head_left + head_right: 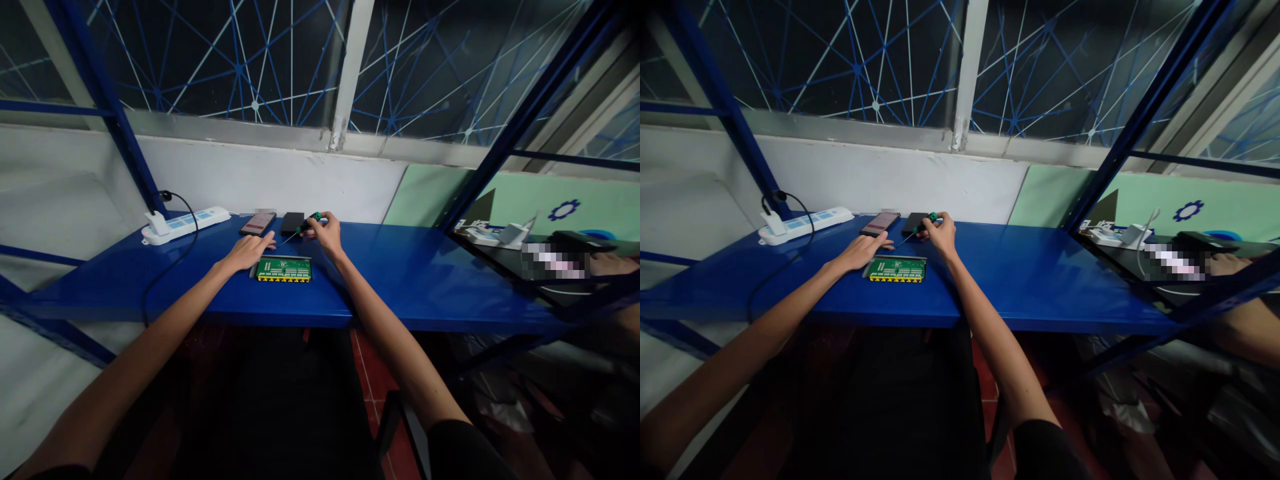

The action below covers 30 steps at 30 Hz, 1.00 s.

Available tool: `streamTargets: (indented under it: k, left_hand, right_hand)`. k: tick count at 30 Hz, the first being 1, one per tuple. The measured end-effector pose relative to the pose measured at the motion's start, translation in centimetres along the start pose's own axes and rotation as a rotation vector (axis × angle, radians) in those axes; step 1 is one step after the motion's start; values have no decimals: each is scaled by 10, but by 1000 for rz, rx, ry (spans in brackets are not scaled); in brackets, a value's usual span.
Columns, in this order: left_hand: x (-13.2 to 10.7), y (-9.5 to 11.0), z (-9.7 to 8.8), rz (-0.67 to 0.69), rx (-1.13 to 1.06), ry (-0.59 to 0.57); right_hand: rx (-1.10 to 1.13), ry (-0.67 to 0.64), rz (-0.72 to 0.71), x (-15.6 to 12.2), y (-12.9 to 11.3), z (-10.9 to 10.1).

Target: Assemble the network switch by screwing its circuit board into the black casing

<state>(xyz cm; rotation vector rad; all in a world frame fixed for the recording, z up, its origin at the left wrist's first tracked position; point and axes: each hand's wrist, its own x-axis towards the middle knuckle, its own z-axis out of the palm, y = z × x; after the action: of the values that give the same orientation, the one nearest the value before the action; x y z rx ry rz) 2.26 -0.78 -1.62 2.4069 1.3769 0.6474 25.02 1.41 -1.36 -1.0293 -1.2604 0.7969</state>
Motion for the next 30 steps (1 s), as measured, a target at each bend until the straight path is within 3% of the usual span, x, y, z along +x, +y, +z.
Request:
streamTargets:
  k: [30]
  left_hand:
    - [2, -2, 2, -12, -1, -13]
  right_hand:
    - [102, -27, -1, 0, 4, 1]
